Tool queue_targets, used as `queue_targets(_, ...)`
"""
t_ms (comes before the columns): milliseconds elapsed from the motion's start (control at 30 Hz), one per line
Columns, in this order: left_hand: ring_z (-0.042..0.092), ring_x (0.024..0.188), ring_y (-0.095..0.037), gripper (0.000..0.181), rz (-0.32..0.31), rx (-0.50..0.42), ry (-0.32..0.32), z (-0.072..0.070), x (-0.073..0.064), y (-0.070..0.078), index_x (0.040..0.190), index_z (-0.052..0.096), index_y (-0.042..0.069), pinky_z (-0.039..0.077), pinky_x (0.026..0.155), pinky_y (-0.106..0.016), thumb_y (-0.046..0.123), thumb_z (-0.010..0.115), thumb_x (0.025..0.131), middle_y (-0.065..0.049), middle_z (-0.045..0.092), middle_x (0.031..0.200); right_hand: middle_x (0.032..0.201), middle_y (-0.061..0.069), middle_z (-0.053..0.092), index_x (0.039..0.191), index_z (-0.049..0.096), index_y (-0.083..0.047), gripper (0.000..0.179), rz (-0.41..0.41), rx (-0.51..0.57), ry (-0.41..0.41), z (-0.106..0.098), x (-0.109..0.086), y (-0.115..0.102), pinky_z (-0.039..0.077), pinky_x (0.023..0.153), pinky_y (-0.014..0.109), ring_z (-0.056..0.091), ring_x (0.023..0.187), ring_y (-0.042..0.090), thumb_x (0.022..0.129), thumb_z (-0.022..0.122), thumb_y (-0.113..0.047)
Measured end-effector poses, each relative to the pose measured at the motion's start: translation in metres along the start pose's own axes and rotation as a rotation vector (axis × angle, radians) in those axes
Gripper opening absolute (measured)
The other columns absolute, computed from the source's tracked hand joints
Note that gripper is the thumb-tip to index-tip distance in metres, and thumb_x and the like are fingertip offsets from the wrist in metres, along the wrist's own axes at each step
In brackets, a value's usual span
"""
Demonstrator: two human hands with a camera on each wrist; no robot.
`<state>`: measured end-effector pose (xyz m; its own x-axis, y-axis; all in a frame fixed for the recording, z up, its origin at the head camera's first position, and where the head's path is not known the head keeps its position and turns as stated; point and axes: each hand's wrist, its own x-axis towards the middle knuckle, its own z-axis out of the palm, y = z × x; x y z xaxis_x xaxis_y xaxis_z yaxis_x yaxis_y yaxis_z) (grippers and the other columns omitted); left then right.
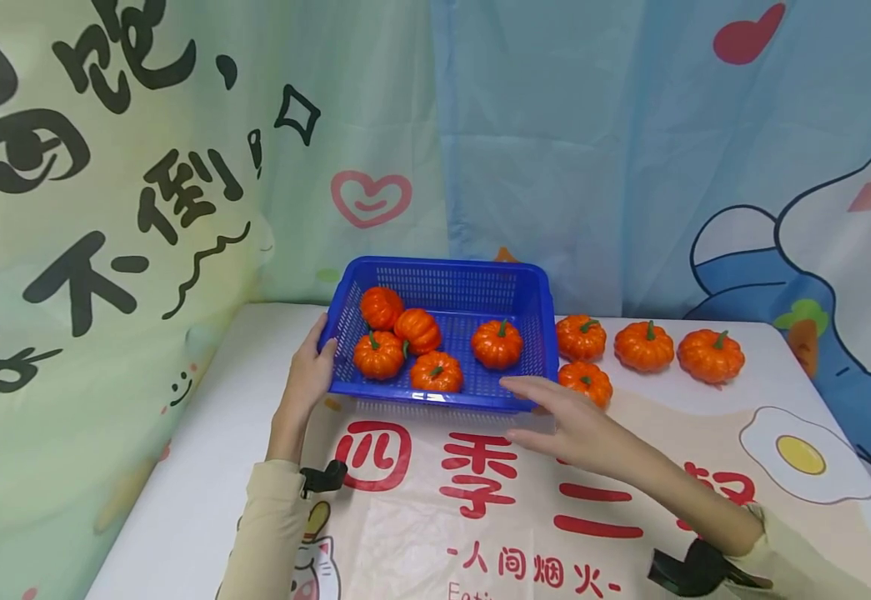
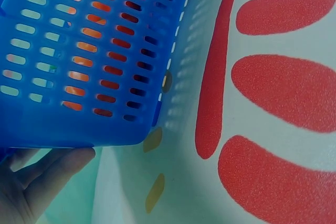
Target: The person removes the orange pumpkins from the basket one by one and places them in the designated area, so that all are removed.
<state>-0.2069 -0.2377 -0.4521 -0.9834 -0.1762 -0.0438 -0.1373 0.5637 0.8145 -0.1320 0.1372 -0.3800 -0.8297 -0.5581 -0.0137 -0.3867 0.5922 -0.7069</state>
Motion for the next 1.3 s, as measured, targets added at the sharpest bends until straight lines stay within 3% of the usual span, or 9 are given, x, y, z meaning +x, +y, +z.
queue_targets(133, 0.028, 0.147, -0.035, 0.055, 0.0, -0.003, 0.001, 0.001, 0.0, 0.0, 0.156, 0.02, 0.019, 0.021, 0.122, -0.052, 0.026, 0.036, 0.104, -0.013, 0.027, 0.16, 0.144, 0.014, 0.051, 0.141, 0.05, -0.009, 0.06, -0.049, -0.039, -0.041, 0.0, 0.019, -0.008, 0.053, 0.097, 0.046, 0.051, 0.131, 0.034, 0.089, 0.069, -0.031)
queue_targets(267, 0.027, 0.147, -0.035, 0.056, 0.001, -0.001, -0.005, 0.001, 0.0, -0.001, 0.157, 0.019, 0.02, 0.021, 0.122, -0.052, 0.028, 0.036, 0.104, -0.012, 0.026, 0.161, 0.142, 0.014, 0.053, 0.138, 0.053, -0.008, 0.056, -0.146, -0.151, -0.069, -0.004, 0.051, -0.023, 0.046, 0.105, 0.054, 0.048, 0.134, 0.034, 0.09, 0.068, -0.031)
queue_targets(400, 0.027, 0.148, -0.035, 0.057, 0.005, -0.001, 0.003, -0.003, 0.001, -0.002, 0.157, 0.018, 0.02, 0.021, 0.121, -0.052, 0.028, 0.036, 0.104, -0.012, 0.026, 0.161, 0.142, 0.014, 0.054, 0.138, 0.054, -0.009, 0.052, -0.184, -0.252, -0.122, -0.003, 0.104, -0.034, 0.044, 0.108, 0.052, 0.048, 0.134, 0.033, 0.091, 0.067, -0.029)
queue_targets(533, 0.027, 0.147, -0.035, 0.056, 0.01, -0.004, 0.012, -0.003, 0.002, -0.003, 0.157, 0.018, 0.018, 0.02, 0.121, -0.053, 0.028, 0.035, 0.104, -0.013, 0.026, 0.161, 0.142, 0.016, 0.052, 0.139, 0.053, -0.007, 0.051, -0.169, -0.321, -0.192, 0.005, 0.164, -0.03, 0.04, 0.112, 0.049, 0.047, 0.134, 0.033, 0.092, 0.065, -0.023)
queue_targets(700, 0.027, 0.148, -0.034, 0.056, 0.007, -0.015, -0.004, 0.0, 0.002, -0.003, 0.157, 0.019, 0.019, 0.021, 0.122, -0.052, 0.028, 0.036, 0.104, -0.012, 0.026, 0.161, 0.149, 0.018, 0.044, 0.144, 0.047, -0.006, 0.055, -0.144, -0.376, -0.373, 0.019, 0.215, -0.015, 0.028, 0.12, 0.049, 0.036, 0.142, 0.034, 0.093, 0.064, -0.017)
queue_targets(833, 0.028, 0.147, -0.033, 0.056, 0.012, -0.019, 0.008, 0.001, 0.002, -0.002, 0.156, 0.02, 0.02, 0.022, 0.121, -0.051, 0.028, 0.037, 0.103, -0.012, 0.027, 0.16, 0.153, 0.017, 0.039, 0.144, 0.046, -0.006, 0.057, -0.121, -0.471, -0.459, 0.026, 0.233, -0.01, 0.02, 0.123, 0.049, 0.029, 0.146, 0.034, 0.091, 0.065, -0.012)
queue_targets(1100, 0.028, 0.147, -0.033, 0.056, 0.011, -0.02, 0.011, 0.0, 0.003, 0.0, 0.156, 0.021, 0.02, 0.021, 0.122, -0.051, 0.029, 0.036, 0.103, -0.012, 0.028, 0.16, 0.155, 0.014, 0.037, 0.142, 0.05, -0.013, 0.057, -0.042, -0.557, -0.42, 0.027, 0.24, -0.007, 0.032, 0.118, 0.044, 0.033, 0.143, 0.036, 0.088, 0.066, -0.005)
queue_targets(1300, 0.028, 0.147, -0.034, 0.056, 0.012, -0.021, 0.012, 0.0, 0.002, -0.002, 0.156, 0.022, 0.018, 0.021, 0.122, -0.051, 0.026, 0.037, 0.103, -0.013, 0.028, 0.16, 0.151, 0.017, 0.042, 0.142, 0.05, -0.011, 0.058, -0.074, -0.609, -0.405, 0.029, 0.241, -0.003, 0.03, 0.118, 0.046, 0.037, 0.141, 0.035, 0.087, 0.067, -0.003)
